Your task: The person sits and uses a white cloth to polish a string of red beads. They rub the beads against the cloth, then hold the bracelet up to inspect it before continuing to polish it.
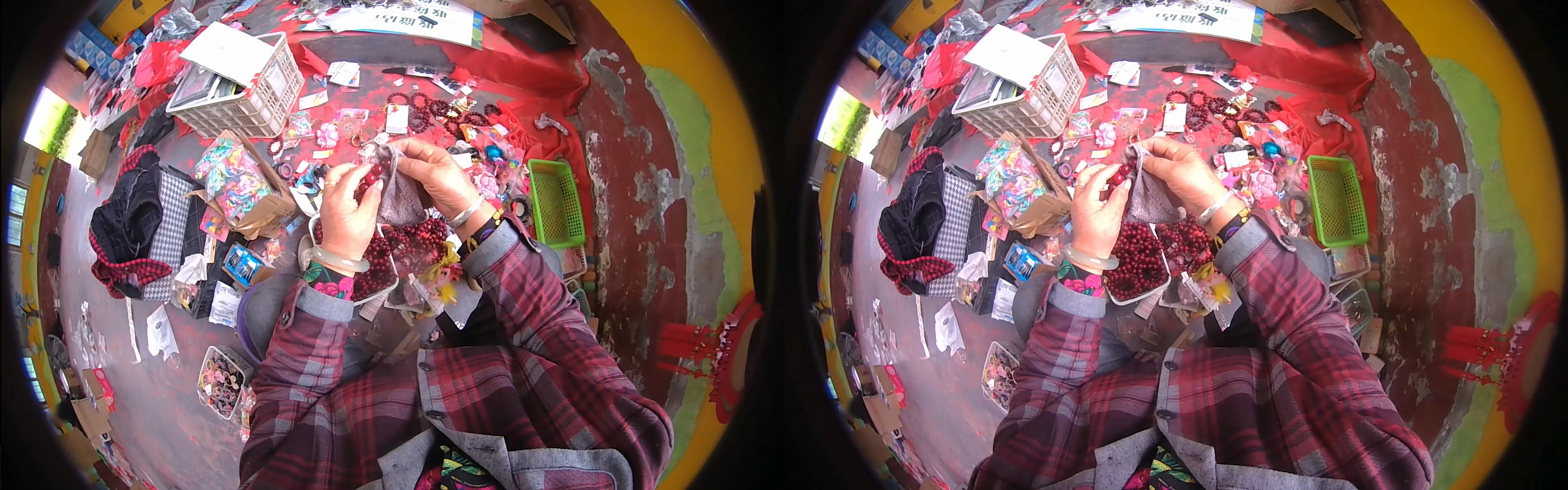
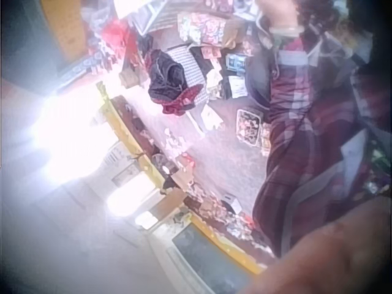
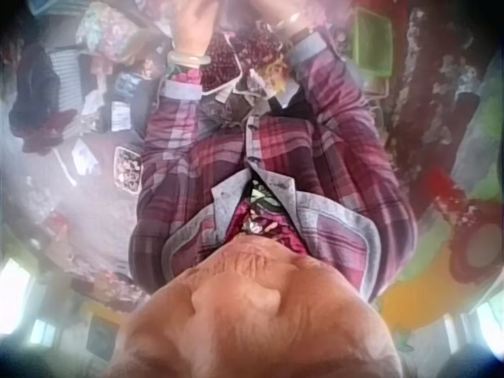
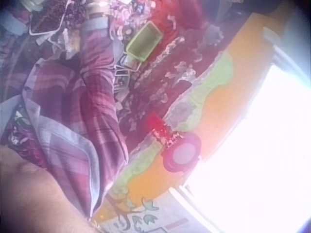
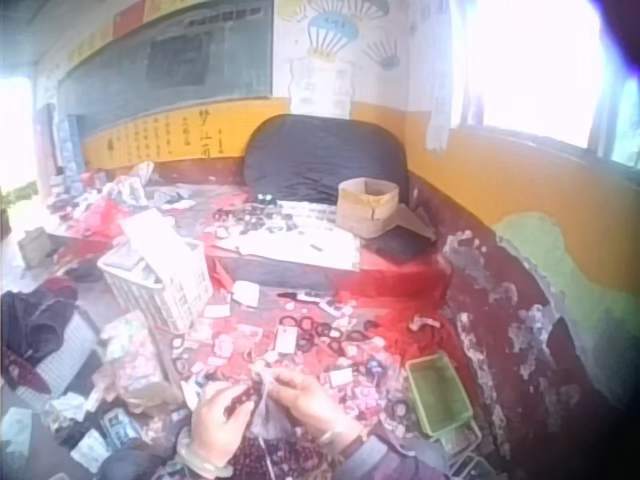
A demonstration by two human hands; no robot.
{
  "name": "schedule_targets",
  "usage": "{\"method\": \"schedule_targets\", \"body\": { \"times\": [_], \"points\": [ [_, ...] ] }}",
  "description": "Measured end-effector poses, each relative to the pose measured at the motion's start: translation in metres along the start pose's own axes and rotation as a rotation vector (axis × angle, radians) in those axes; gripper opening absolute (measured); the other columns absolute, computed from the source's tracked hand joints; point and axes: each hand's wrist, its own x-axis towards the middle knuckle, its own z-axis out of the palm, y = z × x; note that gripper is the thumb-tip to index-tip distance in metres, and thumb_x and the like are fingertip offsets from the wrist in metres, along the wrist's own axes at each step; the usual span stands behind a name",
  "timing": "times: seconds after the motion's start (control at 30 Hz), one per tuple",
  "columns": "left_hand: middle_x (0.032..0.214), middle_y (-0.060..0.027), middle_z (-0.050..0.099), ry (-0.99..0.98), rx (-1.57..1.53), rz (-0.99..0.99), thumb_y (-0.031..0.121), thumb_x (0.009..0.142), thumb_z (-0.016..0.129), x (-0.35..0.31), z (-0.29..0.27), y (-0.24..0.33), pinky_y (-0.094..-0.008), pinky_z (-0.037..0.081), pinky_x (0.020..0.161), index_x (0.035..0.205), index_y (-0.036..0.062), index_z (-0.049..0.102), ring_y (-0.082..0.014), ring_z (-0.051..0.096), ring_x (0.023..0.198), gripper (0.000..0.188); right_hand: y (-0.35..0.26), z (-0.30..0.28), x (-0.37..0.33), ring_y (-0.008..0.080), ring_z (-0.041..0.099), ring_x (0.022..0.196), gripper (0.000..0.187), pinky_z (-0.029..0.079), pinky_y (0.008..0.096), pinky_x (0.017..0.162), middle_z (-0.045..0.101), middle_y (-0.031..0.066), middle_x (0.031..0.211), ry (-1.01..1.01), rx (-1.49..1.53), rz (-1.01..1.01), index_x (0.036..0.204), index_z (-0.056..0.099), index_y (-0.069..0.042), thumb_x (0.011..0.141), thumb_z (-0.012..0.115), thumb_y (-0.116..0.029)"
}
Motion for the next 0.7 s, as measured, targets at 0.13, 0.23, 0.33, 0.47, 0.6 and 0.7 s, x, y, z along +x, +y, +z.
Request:
{"method": "schedule_targets", "body": {
  "times": [0.13, 0.23, 0.33, 0.47, 0.6, 0.7],
  "points": [
    [0.094, -0.009, 0.054, -0.086, 0.04, 0.022, 0.004, 0.077, 0.065, -0.001, 0.003, 0.008, -0.0253, 0.047, 0.067, 0.1, -0.0011, 0.06, -0.0158, 0.057, 0.078, 0.024, 0.018, -0.009, 0.005, 0.0046, 0.052, 0.076, 0.013, 0.042, 0.0191, 0.067, 0.057, -0.0042, 0.082, 0.103, -0.11, -0.154, 0.094, 0.059, -0.006, 0.086, 0.049, -0.004],
    [0.091, -0.0095, 0.055, -0.149, 0.04, 0.065, 0.005, 0.077, 0.066, -0.001, 0.0, 0.013, -0.0257, 0.046, 0.065, 0.1, -0.0024, 0.06, -0.0161, 0.057, 0.077, 0.025, 0.022, -0.011, 0.01, 0.0041, 0.05, 0.075, 0.011, 0.041, 0.0192, 0.066, 0.056, -0.0043, 0.082, 0.128, -0.092, -0.185, 0.091, 0.057, -0.005, 0.085, 0.047, -0.003],
    [0.088, -0.0113, 0.056, -0.047, -0.017, 0.078, 0.007, 0.076, 0.066, 0.002, 0.0, 0.014, -0.0293, 0.046, 0.064, 0.096, -0.0005, 0.061, -0.0214, 0.056, 0.071, 0.022, 0.016, -0.009, 0.008, 0.0054, 0.051, 0.076, 0.011, 0.042, 0.0201, 0.067, 0.056, -0.0026, 0.083, 0.124, -0.044, -0.142, 0.092, 0.056, -0.005, 0.087, 0.046, -0.004],
    [0.087, -0.0078, 0.058, 0.086, -0.11, -0.027, 0.009, 0.081, 0.063, 0.011, -0.011, 0.005, -0.0237, 0.046, 0.062, 0.095, -0.0023, 0.061, -0.0137, 0.057, 0.07, 0.018, 0.005, -0.005, 0.008, 0.0114, 0.056, 0.08, 0.013, 0.045, 0.023, 0.072, 0.058, 0.0016, 0.084, 0.042, 0.204, -0.057, 0.096, 0.053, -0.005, 0.089, 0.042, -0.006],
    [0.087, -0.0077, 0.061, 0.014, -1.057, -0.615, 0.012, 0.088, 0.053, 0.015, -0.027, 0.007, -0.0218, 0.045, 0.055, 0.107, 0.001, 0.052, -0.0136, 0.06, 0.073, 0.021, -0.001, -0.01, 0.011, 0.0187, 0.059, 0.081, 0.013, 0.048, 0.0321, 0.077, 0.06, 0.0081, 0.09, 0.102, 0.366, 0.017, 0.099, 0.051, -0.005, 0.09, 0.041, -0.009],
    [0.091, -0.0094, 0.062, -0.043, -1.17, -0.738, 0.017, 0.088, 0.045, 0.019, -0.032, 0.01, -0.0264, 0.046, 0.06, 0.108, 0.0025, 0.051, -0.0189, 0.061, 0.08, 0.025, -0.001, -0.009, 0.006, 0.0203, 0.06, 0.085, 0.02, 0.049, 0.035, 0.079, 0.06, 0.0098, 0.098, -0.01, 0.407, 0.014, 0.106, 0.05, -0.005, 0.089, 0.046, -0.016]
  ]
}}
